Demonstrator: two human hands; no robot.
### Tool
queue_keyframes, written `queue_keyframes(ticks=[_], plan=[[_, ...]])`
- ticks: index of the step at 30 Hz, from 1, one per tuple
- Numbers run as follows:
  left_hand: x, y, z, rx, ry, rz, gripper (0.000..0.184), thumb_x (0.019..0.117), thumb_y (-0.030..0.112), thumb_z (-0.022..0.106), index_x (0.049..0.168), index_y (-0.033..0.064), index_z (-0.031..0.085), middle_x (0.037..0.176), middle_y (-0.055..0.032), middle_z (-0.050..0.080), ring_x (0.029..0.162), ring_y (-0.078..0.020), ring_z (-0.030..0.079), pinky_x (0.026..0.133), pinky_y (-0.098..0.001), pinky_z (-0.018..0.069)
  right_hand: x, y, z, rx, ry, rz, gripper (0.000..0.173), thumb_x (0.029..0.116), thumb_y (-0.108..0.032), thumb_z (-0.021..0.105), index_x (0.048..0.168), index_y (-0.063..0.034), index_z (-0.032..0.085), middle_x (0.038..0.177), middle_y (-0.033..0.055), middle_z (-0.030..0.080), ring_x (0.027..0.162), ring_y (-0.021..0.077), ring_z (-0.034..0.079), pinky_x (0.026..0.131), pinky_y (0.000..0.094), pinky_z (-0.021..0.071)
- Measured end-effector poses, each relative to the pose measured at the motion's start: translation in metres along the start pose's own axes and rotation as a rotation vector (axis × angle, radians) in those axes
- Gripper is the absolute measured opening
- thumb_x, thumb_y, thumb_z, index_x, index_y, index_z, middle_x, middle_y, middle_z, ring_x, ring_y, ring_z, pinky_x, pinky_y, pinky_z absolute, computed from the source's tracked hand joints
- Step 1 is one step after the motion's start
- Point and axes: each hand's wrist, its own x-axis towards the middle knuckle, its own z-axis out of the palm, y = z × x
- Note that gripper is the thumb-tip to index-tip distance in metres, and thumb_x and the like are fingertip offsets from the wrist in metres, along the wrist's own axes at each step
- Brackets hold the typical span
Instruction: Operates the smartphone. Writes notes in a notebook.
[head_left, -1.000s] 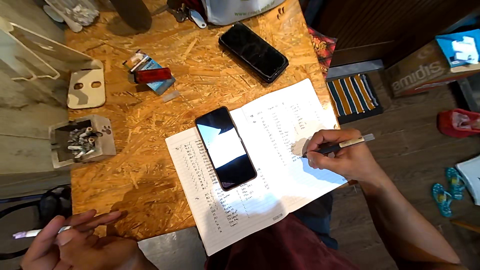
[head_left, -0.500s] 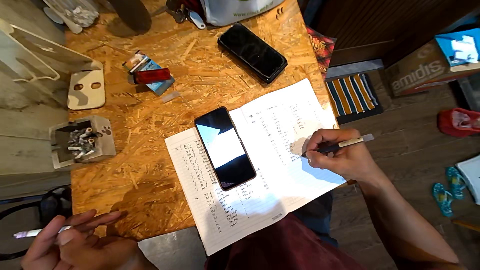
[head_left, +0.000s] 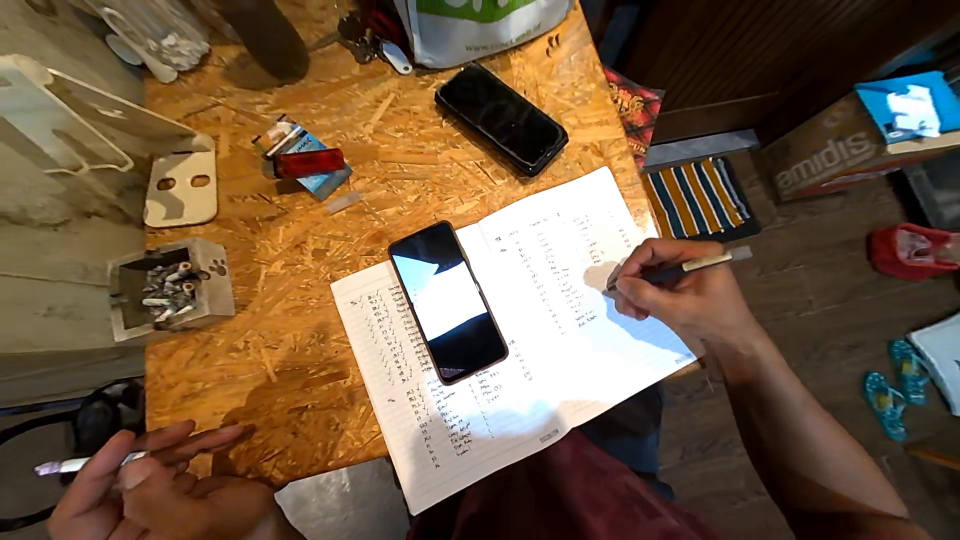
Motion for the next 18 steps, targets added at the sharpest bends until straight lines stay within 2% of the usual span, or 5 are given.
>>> queue_keyframes(ticks=[4,9,14,18], plan=[[-0.001,-0.008,-0.004,0.0,0.009,-0.023,0.027,0.1095,0.01,0.035,0.128,-0.005,0.048,0.102,-0.0035,0.064,0.078,-0.0152,0.069,0.069,-0.0326,0.0624,0.017,0.001,-0.006,0.039,-0.027,0.018,0.005,0.0893,-0.006,0.072,0.089,-0.0037,0.067,0.067,0.0072,0.068,0.052,0.0147,0.065,0.047,0.0268,0.0571],[-0.002,-0.011,-0.007,0.022,0.002,-0.04,0.03,0.1094,0.01,0.034,0.129,-0.0066,0.047,0.104,-0.0045,0.063,0.081,-0.0155,0.069,0.072,-0.0328,0.0621,0.022,0.002,-0.005,0.046,-0.042,0.041,0.004,0.089,-0.006,0.072,0.089,-0.0035,0.068,0.067,0.007,0.069,0.051,0.0137,0.065,0.045,0.0251,0.056],[0.002,0.014,0.007,-0.007,0.009,-0.064,0.027,0.1079,0.004,0.033,0.128,-0.0086,0.046,0.101,-0.0021,0.064,0.078,-0.0132,0.069,0.07,-0.0304,0.0623,0.02,0.001,-0.004,0.003,-0.03,0.053,0.005,0.0892,-0.007,0.072,0.09,-0.0042,0.069,0.067,0.006,0.069,0.051,0.0129,0.065,0.045,0.0249,0.0554],[0.0,0.006,0.003,-0.008,0.005,-0.035,0.028,0.1082,0.006,0.032,0.128,-0.0074,0.047,0.102,-0.0027,0.063,0.078,-0.0138,0.068,0.07,-0.0313,0.0624,0.021,0.001,-0.003,-0.019,-0.03,0.05,0.005,0.0886,-0.007,0.073,0.09,-0.0042,0.069,0.066,0.0055,0.069,0.051,0.0122,0.064,0.044,0.0242,0.0548]])
